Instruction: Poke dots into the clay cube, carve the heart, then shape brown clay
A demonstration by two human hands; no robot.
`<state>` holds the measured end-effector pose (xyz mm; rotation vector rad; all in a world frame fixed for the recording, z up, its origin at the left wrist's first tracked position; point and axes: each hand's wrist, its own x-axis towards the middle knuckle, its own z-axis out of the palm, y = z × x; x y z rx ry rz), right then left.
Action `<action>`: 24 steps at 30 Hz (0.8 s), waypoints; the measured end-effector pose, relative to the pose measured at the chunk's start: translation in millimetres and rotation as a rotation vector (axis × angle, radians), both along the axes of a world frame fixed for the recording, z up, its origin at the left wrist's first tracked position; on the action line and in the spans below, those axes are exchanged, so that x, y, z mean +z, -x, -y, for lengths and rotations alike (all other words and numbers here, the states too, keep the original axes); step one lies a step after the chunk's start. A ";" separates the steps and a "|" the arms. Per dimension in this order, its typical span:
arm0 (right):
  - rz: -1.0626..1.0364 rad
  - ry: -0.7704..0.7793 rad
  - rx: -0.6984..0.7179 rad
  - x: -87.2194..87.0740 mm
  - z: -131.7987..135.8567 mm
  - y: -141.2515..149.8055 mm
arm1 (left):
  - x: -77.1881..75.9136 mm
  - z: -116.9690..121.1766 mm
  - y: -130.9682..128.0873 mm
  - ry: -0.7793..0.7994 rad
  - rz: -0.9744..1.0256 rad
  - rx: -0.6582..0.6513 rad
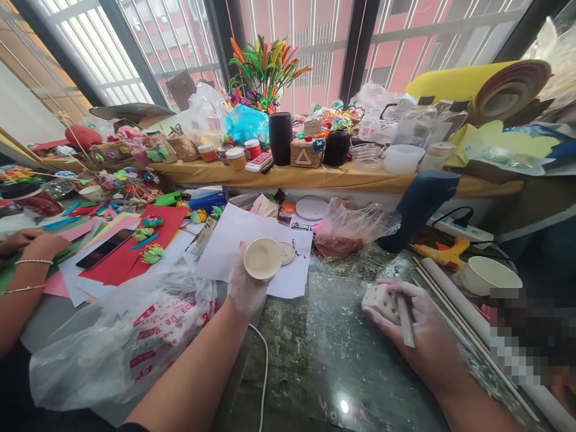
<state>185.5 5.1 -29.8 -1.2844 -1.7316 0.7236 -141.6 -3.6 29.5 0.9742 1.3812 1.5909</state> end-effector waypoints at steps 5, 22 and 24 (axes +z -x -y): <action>0.161 0.079 0.059 4.5 0.3 3.1 | 1.7 1.3 -2.0 -0.010 0.443 -0.135; 0.160 0.151 0.054 7.3 1.3 0.2 | -11.6 9.2 6.9 0.005 0.068 -0.357; 0.153 0.151 0.064 7.5 1.7 0.3 | -11.9 5.2 9.7 -0.029 0.032 -0.341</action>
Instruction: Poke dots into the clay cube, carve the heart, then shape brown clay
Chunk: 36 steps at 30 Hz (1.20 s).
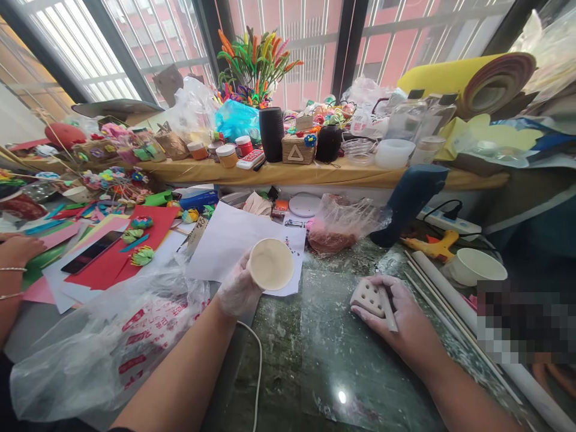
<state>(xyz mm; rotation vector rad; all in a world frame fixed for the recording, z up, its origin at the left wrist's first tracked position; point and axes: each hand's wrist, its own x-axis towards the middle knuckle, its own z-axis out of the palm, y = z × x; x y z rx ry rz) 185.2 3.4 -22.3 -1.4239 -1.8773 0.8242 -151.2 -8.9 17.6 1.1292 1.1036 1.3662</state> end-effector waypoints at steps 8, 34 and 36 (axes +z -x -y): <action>-0.105 -0.094 -0.006 -5.2 -1.3 1.2 | 0.5 -14.7 7.1 -0.342 -1.008 0.184; -0.451 0.034 -0.002 12.0 -6.2 -3.2 | 20.2 1.6 -40.9 -0.711 -1.004 0.013; -0.570 0.030 -0.094 5.7 -12.5 -4.1 | 19.8 2.6 -71.4 -0.600 -0.946 -0.189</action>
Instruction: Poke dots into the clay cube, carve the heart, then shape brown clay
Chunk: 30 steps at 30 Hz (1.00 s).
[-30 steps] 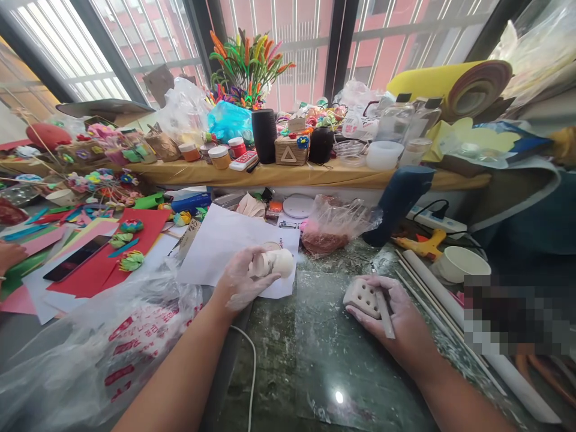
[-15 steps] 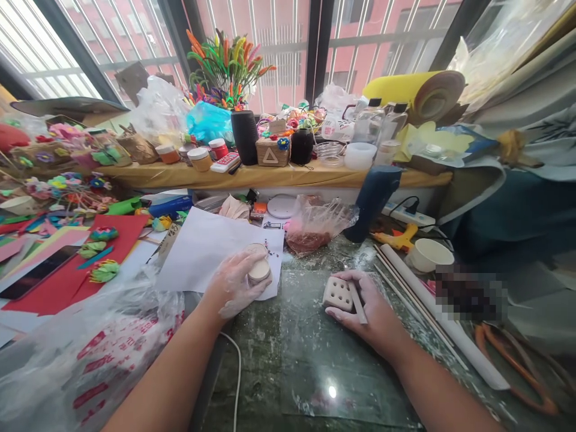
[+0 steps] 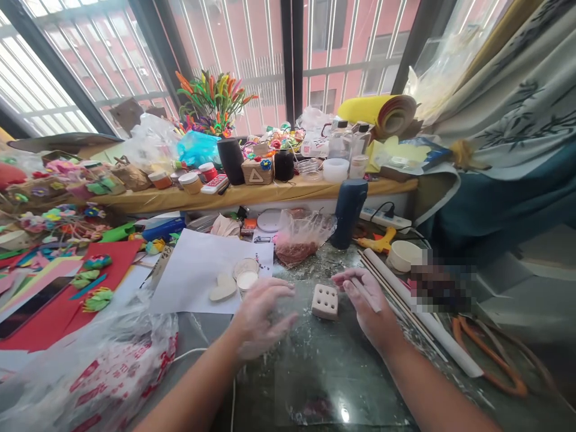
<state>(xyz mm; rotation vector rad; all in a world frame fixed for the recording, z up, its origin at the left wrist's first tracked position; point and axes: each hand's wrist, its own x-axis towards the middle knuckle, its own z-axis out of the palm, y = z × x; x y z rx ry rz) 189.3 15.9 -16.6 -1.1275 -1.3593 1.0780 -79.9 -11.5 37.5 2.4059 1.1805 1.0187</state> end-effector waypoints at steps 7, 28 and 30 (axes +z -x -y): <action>-0.201 0.142 -0.041 -16.7 -12.3 1.9 | -31.8 -20.6 -73.3 0.578 0.162 0.097; -0.098 0.185 0.012 -17.9 -11.4 2.6 | 87.5 -70.4 70.6 0.301 0.089 0.530; -0.098 0.178 0.015 -14.4 -10.1 3.8 | 83.0 -83.2 87.3 0.361 0.034 0.566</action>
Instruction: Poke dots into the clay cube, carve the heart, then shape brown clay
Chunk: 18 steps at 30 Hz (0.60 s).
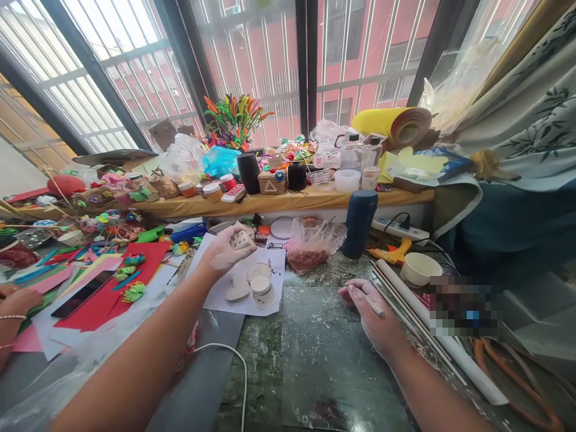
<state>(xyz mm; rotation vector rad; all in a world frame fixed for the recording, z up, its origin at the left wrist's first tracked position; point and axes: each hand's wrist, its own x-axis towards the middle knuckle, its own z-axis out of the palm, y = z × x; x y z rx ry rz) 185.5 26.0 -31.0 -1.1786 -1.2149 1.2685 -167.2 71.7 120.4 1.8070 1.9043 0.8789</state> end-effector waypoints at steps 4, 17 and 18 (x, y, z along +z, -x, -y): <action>0.011 -0.022 0.016 4.2 1.6 1.5 | -25.4 -13.8 -3.9 0.049 -0.056 -0.051; 0.006 -0.051 0.034 2.2 1.3 0.4 | -60.9 -69.4 -45.5 0.119 -0.171 -0.097; 0.002 -0.052 0.039 2.4 1.1 0.6 | -60.2 -71.1 -43.2 0.113 -0.185 -0.092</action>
